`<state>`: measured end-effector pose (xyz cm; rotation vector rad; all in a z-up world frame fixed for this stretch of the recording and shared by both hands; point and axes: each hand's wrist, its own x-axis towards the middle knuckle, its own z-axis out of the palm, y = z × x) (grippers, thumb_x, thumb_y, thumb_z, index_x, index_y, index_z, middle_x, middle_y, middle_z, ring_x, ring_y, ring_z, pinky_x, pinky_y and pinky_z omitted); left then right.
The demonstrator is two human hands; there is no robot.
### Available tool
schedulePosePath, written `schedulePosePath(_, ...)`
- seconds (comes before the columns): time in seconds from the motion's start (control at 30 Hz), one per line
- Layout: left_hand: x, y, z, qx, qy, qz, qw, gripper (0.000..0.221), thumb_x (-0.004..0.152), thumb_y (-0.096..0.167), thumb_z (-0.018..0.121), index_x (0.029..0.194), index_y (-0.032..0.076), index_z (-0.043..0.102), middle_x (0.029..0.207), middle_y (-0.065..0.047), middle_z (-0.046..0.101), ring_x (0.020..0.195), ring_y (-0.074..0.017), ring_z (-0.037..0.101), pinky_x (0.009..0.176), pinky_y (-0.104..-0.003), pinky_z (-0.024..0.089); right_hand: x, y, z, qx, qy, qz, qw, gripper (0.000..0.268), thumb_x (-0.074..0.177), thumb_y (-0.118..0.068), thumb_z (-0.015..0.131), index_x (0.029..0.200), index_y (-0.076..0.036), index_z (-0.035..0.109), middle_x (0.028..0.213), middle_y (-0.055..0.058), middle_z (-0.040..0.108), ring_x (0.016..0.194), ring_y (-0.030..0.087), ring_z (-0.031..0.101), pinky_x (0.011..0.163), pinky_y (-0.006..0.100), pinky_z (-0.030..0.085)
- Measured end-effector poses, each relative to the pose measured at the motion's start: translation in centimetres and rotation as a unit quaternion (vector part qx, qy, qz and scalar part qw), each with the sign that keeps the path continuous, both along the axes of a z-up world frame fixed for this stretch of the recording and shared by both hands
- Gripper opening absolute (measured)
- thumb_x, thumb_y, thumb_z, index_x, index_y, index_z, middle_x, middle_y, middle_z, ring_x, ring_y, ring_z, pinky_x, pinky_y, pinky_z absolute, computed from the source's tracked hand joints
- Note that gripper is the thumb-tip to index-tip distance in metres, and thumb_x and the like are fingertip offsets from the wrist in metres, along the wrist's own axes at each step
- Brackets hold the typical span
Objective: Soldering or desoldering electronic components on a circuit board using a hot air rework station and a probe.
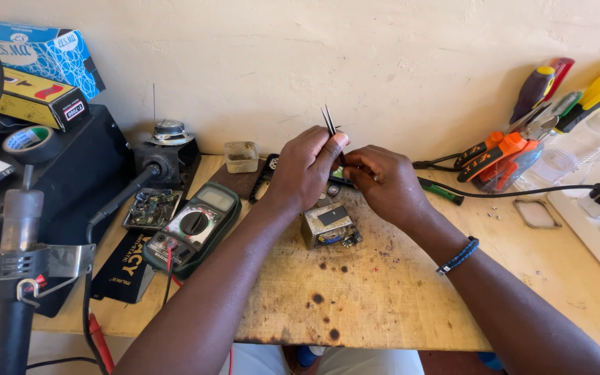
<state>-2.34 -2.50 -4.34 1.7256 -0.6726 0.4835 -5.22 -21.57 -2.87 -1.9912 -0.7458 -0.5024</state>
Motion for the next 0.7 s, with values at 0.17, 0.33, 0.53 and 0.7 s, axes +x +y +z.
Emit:
schedulePosePath(0.17, -0.9, 0.2, 1.0, -0.008, 0.036, 0.006, 0.999, 0.039, 0.115, 0.035, 0.052, 0.099, 0.007, 0.074, 0.080, -0.014, 0.073, 0.079, -0.0295, 0.077, 0.075, -0.047, 0.063, -0.1, 0.3, 0.2, 0.006, 0.000, 0.003, 1.000, 0.012, 0.101, 0.005, 0.070, 0.106, -0.001, 0.079, 0.084, 0.018, 0.072, 0.072, 0.028, 0.077, 0.066, 0.039, 0.060)
schedulePosePath(0.33, -1.2, -0.2, 1.3, -0.054, 0.062, 0.000, 0.997, 0.038, 0.116, 0.032, 0.051, 0.112, 0.003, 0.075, 0.081, -0.016, 0.073, 0.076, -0.0267, 0.077, 0.072, -0.044, 0.064, 0.1, 0.0, -0.2, 0.011, -0.003, -0.005, 1.000, 0.009, 0.105, -0.003, 0.071, 0.103, -0.002, 0.080, 0.081, 0.015, 0.073, 0.068, 0.024, 0.076, 0.065, 0.036, 0.061)
schedulePosePath(0.53, -0.7, -0.2, 0.9, -0.054, 0.072, 0.008, 0.996, 0.037, 0.116, 0.033, 0.051, 0.118, 0.004, 0.075, 0.080, -0.016, 0.073, 0.073, -0.0246, 0.077, 0.069, -0.041, 0.064, 0.1, -0.1, 0.0, 0.019, -0.016, -0.006, 1.000, 0.010, 0.106, -0.002, 0.071, 0.105, 0.000, 0.080, 0.081, 0.018, 0.074, 0.067, 0.026, 0.075, 0.063, 0.038, 0.060)
schedulePosePath(0.7, -0.4, -0.5, 0.5, -0.024, 0.068, 0.061, 0.996, 0.040, 0.115, 0.041, 0.050, 0.116, 0.009, 0.075, 0.078, -0.016, 0.069, 0.075, -0.0287, 0.071, 0.074, -0.047, 0.060, 0.6, -0.2, -0.3, 0.018, -0.099, -0.029, 0.995, 0.008, 0.105, -0.004, 0.075, 0.099, -0.001, 0.081, 0.077, 0.015, 0.072, 0.063, 0.027, 0.072, 0.064, 0.039, 0.058)
